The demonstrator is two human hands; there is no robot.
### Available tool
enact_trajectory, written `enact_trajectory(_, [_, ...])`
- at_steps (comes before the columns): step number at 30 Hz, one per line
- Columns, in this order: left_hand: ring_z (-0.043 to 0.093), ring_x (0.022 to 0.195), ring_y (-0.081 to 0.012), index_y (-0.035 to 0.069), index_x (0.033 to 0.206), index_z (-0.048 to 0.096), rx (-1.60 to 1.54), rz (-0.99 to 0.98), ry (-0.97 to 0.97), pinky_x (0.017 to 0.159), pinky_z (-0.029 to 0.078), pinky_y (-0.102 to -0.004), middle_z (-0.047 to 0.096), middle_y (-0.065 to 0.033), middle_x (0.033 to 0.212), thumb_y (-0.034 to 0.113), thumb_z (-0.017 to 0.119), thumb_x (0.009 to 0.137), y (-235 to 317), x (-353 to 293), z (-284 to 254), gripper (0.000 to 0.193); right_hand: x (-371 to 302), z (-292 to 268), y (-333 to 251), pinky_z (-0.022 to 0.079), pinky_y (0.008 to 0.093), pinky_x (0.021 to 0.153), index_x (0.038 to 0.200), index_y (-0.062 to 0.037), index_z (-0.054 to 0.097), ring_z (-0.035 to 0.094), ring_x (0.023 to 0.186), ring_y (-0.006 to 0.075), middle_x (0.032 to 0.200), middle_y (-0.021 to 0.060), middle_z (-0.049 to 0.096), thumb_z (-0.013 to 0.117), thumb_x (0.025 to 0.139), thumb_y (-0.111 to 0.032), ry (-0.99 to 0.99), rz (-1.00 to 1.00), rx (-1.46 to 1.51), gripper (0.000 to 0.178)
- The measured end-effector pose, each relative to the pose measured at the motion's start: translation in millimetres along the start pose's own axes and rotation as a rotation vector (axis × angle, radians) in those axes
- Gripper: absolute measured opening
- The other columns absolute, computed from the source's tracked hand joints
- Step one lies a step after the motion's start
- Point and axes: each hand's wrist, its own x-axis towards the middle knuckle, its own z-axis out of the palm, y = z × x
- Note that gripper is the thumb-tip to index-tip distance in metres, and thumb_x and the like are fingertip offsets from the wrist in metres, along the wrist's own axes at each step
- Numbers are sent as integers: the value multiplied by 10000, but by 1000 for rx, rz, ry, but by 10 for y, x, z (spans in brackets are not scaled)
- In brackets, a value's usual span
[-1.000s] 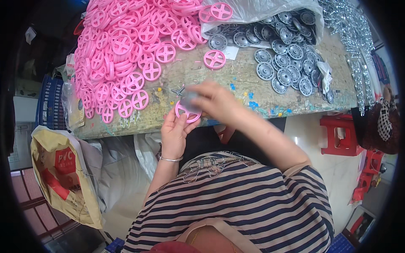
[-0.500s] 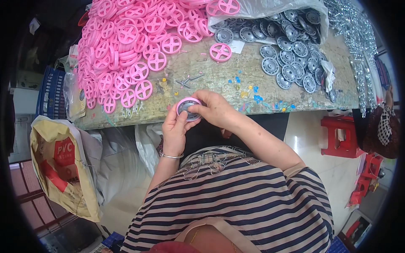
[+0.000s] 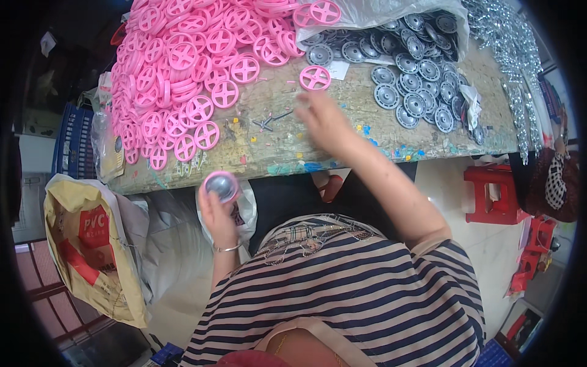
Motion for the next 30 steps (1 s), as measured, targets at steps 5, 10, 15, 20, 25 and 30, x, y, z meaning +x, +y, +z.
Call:
enact_trajectory(5, [534, 1125, -242, -52, 1322, 388, 618, -2, 32, 944, 437, -363, 503, -186, 1254, 111, 400, 984, -408, -99, -1062, 375, 407, -198, 433, 460, 404, 837, 1146, -7, 552, 554, 940, 338, 1140, 171, 538, 650, 855, -244, 258, -280, -491, 388])
enact_trajectory(10, [554, 1131, -241, -53, 1317, 402, 798, -26, -68, 881, 484, -342, 528, -219, 1262, 96, 431, 970, -392, -23, -906, 379, 626, -260, 675, 475, 387, 753, 1042, 7, 596, 589, 823, 279, 942, 164, 610, 561, 911, -300, 208, -212, -545, 335])
enact_trajectory(15, [580, 1087, -241, 7, 1398, 300, 179, 11, -257, 852, 517, -322, 516, -207, 1275, 47, 443, 961, 70, 65, 47, 462, 276, -412, -11, 443, 298, 565, 985, 19, 590, 531, 585, 165, 748, 104, 597, 433, 962, -319, -41, -30, 19, 373])
enact_trajectory(20, [633, 950, -190, 0, 1366, 343, -190, -204, -535, 791, 566, -324, 578, -147, 1178, 101, 455, 979, 69, 60, 868, 415, -479, -176, -433, 469, 409, 844, 1084, -60, 605, 582, 972, 363, 1008, 175, 614, 510, 902, -180, -330, 115, 171, 239])
enact_trajectory(25, [647, 915, -185, -28, 1246, 479, -154, -268, -496, 741, 586, -303, 608, -130, 1098, 160, 466, 987, 90, 93, 852, 321, -286, -923, 534, 458, 356, 827, 1107, 1, 607, 574, 910, 282, 1050, 155, 599, 637, 862, -223, 235, -52, -358, 334])
enact_trajectory(30, [650, 939, -203, -38, 1194, 472, -248, -379, -384, 764, 586, -317, 609, -132, 1082, 147, 479, 979, 37, 71, 838, 284, -308, -1126, 891, 455, 399, 830, 1079, 7, 598, 569, 884, 333, 1011, 160, 607, 631, 854, -209, 265, -160, -798, 314])
